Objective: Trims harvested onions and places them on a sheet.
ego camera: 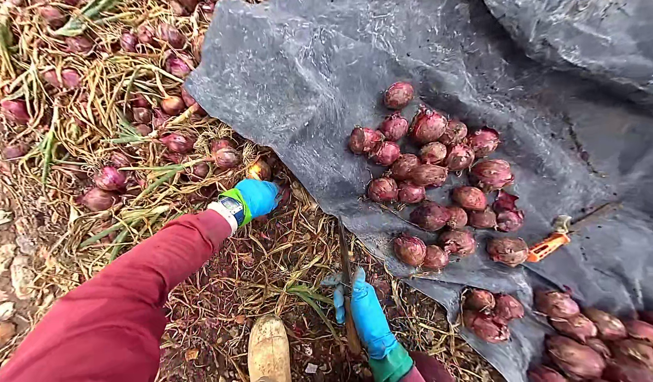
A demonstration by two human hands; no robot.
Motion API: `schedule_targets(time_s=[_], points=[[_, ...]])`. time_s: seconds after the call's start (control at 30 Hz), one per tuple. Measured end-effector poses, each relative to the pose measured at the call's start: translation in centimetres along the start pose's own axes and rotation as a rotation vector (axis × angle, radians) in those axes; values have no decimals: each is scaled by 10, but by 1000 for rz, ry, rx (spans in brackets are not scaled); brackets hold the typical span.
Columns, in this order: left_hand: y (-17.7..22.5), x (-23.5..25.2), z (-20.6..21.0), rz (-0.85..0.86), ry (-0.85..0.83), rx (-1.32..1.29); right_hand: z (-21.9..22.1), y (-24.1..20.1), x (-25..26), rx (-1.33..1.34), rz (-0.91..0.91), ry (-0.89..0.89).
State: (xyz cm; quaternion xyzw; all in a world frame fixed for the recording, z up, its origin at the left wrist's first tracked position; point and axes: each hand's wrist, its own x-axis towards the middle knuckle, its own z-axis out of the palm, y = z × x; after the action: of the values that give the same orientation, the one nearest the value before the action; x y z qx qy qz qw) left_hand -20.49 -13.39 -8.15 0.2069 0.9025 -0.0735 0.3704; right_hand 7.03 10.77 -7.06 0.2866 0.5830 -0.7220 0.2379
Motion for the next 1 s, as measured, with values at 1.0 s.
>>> schedule_targets(time_s=[1.0], points=[[103,-184,-66,611,-301,-1237,-15,-79,-40,139,-480,-45]])
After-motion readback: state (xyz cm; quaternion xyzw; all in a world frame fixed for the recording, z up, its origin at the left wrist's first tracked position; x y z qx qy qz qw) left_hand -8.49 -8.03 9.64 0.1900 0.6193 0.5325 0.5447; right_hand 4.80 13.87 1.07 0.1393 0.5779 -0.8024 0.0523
